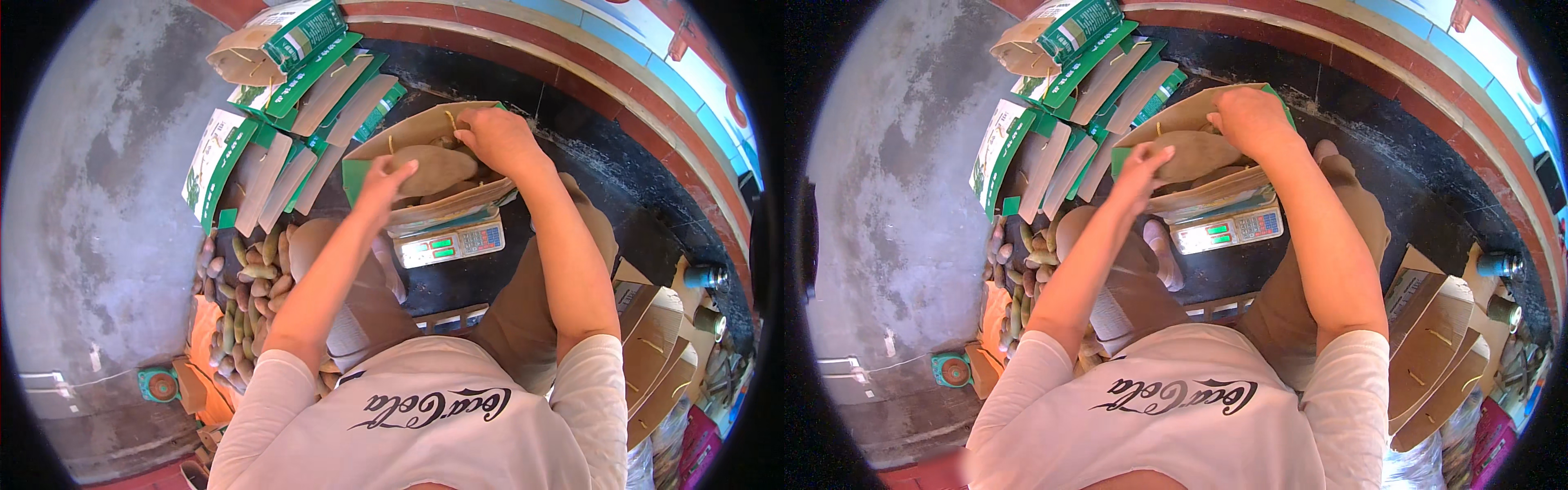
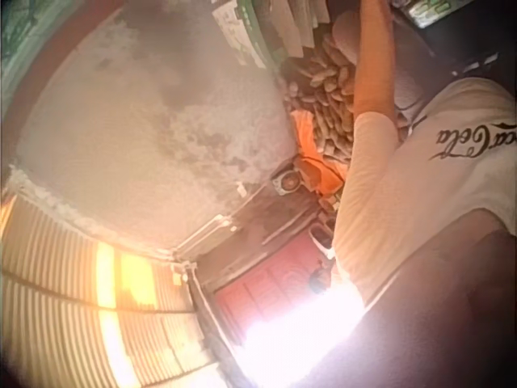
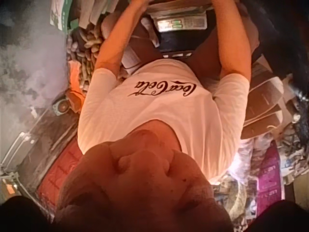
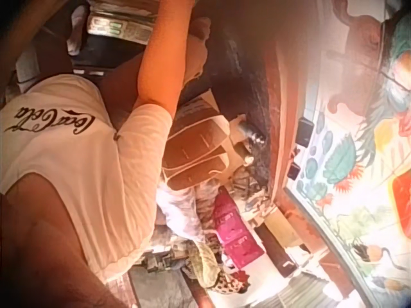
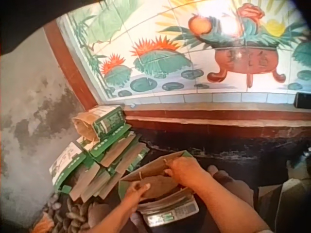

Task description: Packing long produce from a pile on the floor into cardboard boxes on a scale.

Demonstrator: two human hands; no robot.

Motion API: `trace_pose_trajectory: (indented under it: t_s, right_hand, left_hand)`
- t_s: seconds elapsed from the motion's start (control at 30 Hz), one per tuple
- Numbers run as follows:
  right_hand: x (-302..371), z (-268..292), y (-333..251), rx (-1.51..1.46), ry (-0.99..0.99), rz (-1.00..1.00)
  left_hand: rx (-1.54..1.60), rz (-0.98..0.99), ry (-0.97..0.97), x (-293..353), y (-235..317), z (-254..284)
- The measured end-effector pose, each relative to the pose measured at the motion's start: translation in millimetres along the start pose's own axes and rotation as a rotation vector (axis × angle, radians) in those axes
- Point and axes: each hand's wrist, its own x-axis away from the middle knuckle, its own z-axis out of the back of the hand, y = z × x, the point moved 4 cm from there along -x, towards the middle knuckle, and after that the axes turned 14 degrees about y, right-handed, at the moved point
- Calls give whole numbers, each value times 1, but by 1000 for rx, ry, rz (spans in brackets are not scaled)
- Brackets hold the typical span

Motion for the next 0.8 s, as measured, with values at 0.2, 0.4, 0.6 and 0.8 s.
trace_pose_trajectory:
  t_s: [0.2,0.4,0.6,0.8]
  right_hand:
    - [6,7,7,-14,123,17]
    - [6,8,6,9,71,-15]
    - [9,-4,10,69,29,-7]
    - [12,-15,8,76,10,-6]
  left_hand:
    - [-81,-151,-12,-1,-14,-14]
    - [-52,-545,15,21,29,49]
    - [-403,-941,369,38,55,117]
    - [-368,-848,544,40,45,146]
